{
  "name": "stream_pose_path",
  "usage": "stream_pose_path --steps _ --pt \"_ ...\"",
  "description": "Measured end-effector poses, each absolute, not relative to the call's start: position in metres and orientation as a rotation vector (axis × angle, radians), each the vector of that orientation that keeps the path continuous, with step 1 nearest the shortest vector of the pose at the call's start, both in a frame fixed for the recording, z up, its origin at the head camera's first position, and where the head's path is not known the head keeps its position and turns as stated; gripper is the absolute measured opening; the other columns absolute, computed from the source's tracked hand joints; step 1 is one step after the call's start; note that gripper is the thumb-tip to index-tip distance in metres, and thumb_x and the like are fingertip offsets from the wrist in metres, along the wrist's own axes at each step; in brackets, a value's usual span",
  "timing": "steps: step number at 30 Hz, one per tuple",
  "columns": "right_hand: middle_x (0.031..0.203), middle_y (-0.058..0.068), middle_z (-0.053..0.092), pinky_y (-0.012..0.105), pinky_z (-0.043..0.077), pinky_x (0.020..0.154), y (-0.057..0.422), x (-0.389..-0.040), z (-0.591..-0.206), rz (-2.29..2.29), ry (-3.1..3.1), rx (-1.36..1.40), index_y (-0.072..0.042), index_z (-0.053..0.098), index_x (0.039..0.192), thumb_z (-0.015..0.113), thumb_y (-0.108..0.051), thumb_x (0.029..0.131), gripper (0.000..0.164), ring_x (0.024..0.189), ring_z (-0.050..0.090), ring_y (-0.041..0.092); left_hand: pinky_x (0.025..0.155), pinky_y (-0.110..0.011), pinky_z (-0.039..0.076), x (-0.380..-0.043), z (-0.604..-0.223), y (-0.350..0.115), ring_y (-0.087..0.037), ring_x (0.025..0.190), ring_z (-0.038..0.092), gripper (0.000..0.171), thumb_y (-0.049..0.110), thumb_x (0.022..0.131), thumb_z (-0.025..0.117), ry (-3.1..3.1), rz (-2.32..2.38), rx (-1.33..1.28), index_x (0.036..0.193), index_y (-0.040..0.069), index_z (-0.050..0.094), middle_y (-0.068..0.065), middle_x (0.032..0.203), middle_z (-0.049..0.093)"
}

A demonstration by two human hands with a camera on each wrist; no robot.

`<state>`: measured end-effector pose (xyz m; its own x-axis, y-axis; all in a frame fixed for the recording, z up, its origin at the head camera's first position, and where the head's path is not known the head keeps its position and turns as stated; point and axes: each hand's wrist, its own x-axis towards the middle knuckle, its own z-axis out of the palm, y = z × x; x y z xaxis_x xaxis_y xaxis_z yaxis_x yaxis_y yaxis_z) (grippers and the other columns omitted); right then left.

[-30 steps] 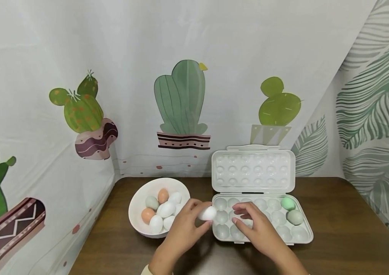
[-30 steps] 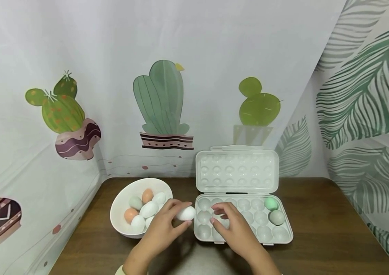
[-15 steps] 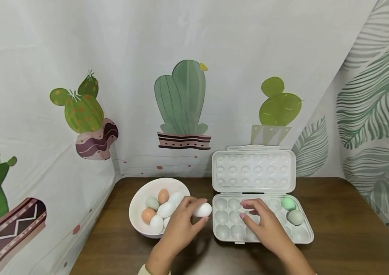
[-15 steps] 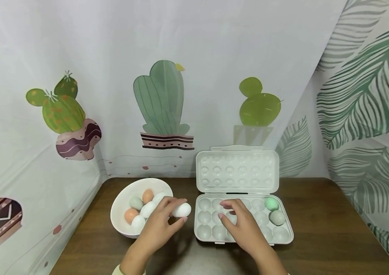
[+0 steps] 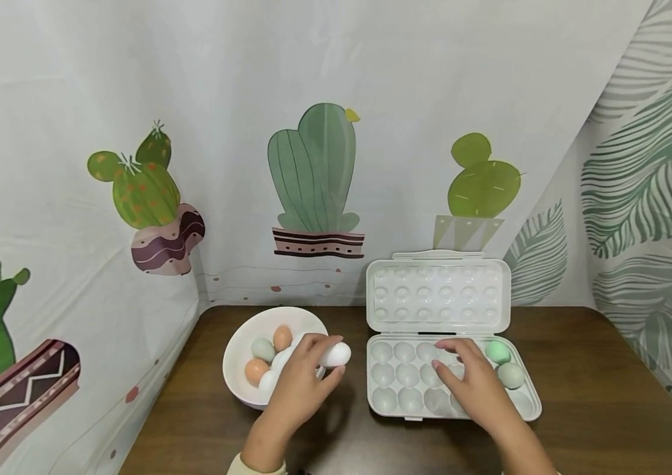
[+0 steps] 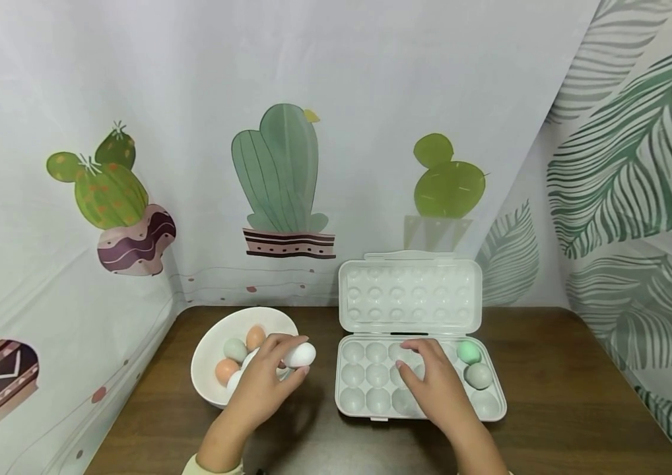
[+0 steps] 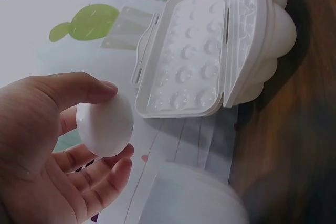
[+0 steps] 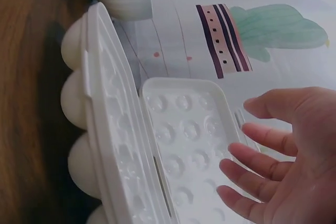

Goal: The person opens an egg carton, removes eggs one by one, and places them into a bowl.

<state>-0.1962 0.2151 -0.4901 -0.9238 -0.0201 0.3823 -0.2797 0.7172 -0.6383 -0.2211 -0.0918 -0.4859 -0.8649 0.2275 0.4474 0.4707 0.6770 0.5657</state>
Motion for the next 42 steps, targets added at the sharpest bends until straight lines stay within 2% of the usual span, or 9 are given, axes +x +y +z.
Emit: stream_pose_path --steps 5,13,24,31,35,38,42 --pt "0.123 0.01 0.063 0.053 0.051 0.095 0.224 -0.198 -0.488 1.036 -2.579 0.153 -0.01 0.065 0.121 0.07 -0.018 0.094 0.029 0.117 0.063 0.033 0.082 -0.028 0.055 -0.223 -0.485 -0.097 -0.01 0.099 0.065 0.048 0.022 0.083 0.082 -2.55 -0.986 -0.511 0.128 0.021 0.068 0.003 0.118 0.061" --pt "0.128 0.017 0.059 0.058 0.046 0.099 0.237 -0.198 -0.484 1.009 -2.608 0.084 -0.006 0.062 0.124 0.067 -0.021 0.096 0.032 0.121 0.059 0.04 0.085 -0.032 0.056 -0.224 -0.478 -0.106 -0.013 0.102 0.066 0.047 0.021 0.083 0.082 -2.574 -1.01 -0.46 0.128 0.021 0.068 0.002 0.117 0.062" --pt "0.131 0.028 0.054 0.063 0.045 0.098 0.256 -0.198 -0.483 0.924 -2.663 -0.025 0.0 0.06 0.127 0.064 -0.021 0.097 0.037 0.12 0.056 0.048 0.086 -0.032 0.055 -0.226 -0.474 -0.118 -0.012 0.1 0.063 0.047 0.017 0.081 0.083 -2.592 -1.022 -0.38 0.126 0.018 0.068 0.003 0.113 0.061" --pt "0.134 0.031 0.05 0.066 0.044 0.097 0.265 -0.197 -0.483 0.926 -2.674 -0.121 0.002 0.06 0.127 0.062 -0.021 0.097 0.038 0.121 0.053 0.053 0.094 -0.041 0.052 -0.228 -0.472 -0.126 -0.021 0.112 0.062 0.045 0.019 0.081 0.083 -2.599 -0.964 -0.352 0.124 0.017 0.069 0.0 0.116 0.066" --pt "0.135 0.033 0.049 0.064 0.046 0.094 0.27 -0.198 -0.484 0.916 -2.686 -0.153 0.004 0.059 0.128 0.062 -0.02 0.097 0.039 0.121 0.053 0.053 0.089 -0.045 0.052 -0.228 -0.471 -0.13 -0.025 0.114 0.062 0.045 0.02 0.081 0.083 -2.609 -0.917 -0.327 0.124 0.017 0.069 -0.003 0.119 0.067" --pt "0.134 0.035 0.049 0.063 0.047 0.092 0.274 -0.199 -0.486 0.898 -2.693 -0.182 0.006 0.059 0.128 0.063 -0.018 0.096 0.041 0.119 0.053 0.053 0.09 -0.048 0.052 -0.229 -0.469 -0.134 -0.028 0.116 0.06 0.045 0.018 0.082 0.082 -2.616 -0.913 -0.314 0.124 0.015 0.068 -0.006 0.121 0.066" --pt "0.134 0.039 0.047 0.065 0.045 0.093 0.279 -0.2 -0.486 0.886 -2.723 -0.23 0.008 0.057 0.13 0.063 -0.019 0.096 0.044 0.119 0.051 0.057 0.097 -0.047 0.05 -0.23 -0.469 -0.141 -0.03 0.118 0.06 0.045 0.014 0.082 0.082 -2.624 -0.935 -0.315 0.125 0.011 0.068 -0.009 0.123 0.066"
